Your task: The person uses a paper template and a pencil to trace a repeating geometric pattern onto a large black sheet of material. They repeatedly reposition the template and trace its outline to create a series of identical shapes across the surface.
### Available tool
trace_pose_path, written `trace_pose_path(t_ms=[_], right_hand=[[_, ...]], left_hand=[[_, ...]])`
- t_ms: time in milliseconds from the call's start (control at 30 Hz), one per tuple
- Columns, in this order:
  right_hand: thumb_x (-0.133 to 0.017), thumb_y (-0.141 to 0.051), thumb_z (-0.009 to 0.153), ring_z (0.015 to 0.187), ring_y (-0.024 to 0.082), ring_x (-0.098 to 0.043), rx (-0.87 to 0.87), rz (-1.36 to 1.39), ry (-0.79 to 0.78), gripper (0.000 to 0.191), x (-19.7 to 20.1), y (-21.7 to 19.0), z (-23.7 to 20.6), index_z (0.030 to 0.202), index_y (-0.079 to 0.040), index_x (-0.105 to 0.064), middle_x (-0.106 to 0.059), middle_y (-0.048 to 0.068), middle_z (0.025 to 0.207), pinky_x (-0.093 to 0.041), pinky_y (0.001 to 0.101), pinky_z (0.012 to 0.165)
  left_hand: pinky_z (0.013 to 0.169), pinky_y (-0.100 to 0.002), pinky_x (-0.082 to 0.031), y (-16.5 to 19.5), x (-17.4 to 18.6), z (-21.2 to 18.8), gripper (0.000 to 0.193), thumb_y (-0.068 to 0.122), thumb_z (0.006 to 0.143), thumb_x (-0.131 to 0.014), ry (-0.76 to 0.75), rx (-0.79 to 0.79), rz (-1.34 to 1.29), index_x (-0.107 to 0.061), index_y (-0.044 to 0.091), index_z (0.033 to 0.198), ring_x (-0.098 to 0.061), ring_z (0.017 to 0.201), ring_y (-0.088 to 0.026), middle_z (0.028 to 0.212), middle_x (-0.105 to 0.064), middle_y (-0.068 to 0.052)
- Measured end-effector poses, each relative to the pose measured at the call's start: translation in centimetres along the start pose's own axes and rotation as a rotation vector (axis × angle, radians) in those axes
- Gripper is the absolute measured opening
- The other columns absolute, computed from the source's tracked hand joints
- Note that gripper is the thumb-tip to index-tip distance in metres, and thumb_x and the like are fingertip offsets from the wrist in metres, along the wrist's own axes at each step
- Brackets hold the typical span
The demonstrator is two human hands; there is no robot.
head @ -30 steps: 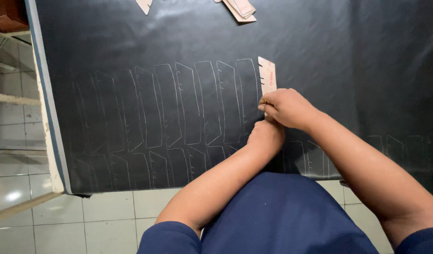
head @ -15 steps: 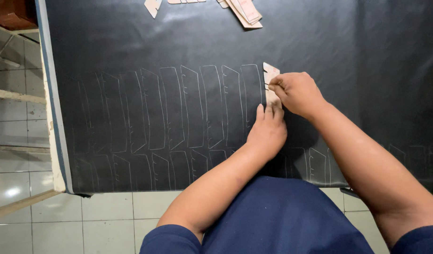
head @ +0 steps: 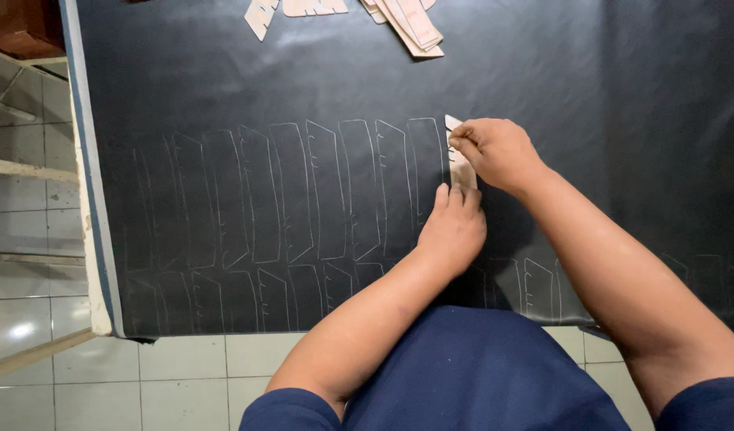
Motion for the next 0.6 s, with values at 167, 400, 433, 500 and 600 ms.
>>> trace_pose_path(t_ms=[167,400,433,500,600], right_hand=[[-0.069,-0.022,0.098,0.086,0.035,-0.070,0.035,-0.013,0.082,0.018,0.2,-0.2,1.3,0.103,-0.006,-0.077,-0.074,0.014,0.095,-0.055,0.0431,0.075],[-0.068,-0.021,0.098,0.084,0.035,-0.070,-0.027,-0.054,0.032,0.018,0.5,0.6,1.9,0.100,-0.006,-0.077,-0.074,0.014,0.093,-0.054,0.0434,0.074],[-0.068,-0.021,0.098,0.084,0.036,-0.070,-0.024,-0.079,0.024,0.017,0.4,0.7,2.0,0.100,-0.006,-0.077,-0.074,0.014,0.093,-0.054,0.0437,0.074],[-0.068,-0.021,0.098,0.085,0.034,-0.070,0.003,-0.020,0.052,0.017,0.3,0.7,2.3,0.102,-0.007,-0.076,-0.074,0.013,0.094,-0.055,0.0424,0.075],[-0.068,-0.021,0.099,0.086,0.033,-0.071,0.012,-0.041,0.067,0.017,-0.2,0.8,3.1,0.102,-0.007,-0.076,-0.074,0.012,0.094,-0.055,0.0424,0.076]], left_hand=[[0.112,-0.052,-0.037,-0.2,0.4,0.3,0.027,0.017,0.089,-0.057,0.015,0.005,-0.012,-0.077,0.001,0.098,-0.059,0.118,-0.036,0.119,-0.065,-0.017],[0.111,-0.052,-0.039,-0.4,0.7,0.2,0.026,0.017,0.089,-0.058,0.027,-0.002,-0.017,-0.077,0.002,0.098,-0.059,0.117,-0.036,0.118,-0.065,-0.017],[0.112,-0.052,-0.039,-0.4,0.6,0.2,0.026,0.017,0.090,-0.058,0.017,-0.002,-0.031,-0.077,0.002,0.098,-0.059,0.117,-0.036,0.118,-0.065,-0.017],[0.111,-0.052,-0.039,-0.4,0.6,0.3,0.027,0.018,0.088,-0.058,0.017,0.000,-0.027,-0.077,0.002,0.099,-0.059,0.116,-0.035,0.118,-0.065,-0.016],[0.112,-0.053,-0.038,-0.4,0.4,0.3,0.027,0.017,0.088,-0.058,0.015,0.010,-0.042,-0.077,0.002,0.099,-0.060,0.116,-0.034,0.119,-0.065,-0.016]])
Point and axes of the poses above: each hand's wrist, its own z-axis towards the middle knuckle, its own x-axis out of the back of the hand, y = z × x, the point moved 6 cm from there along z, towards the middle knuckle
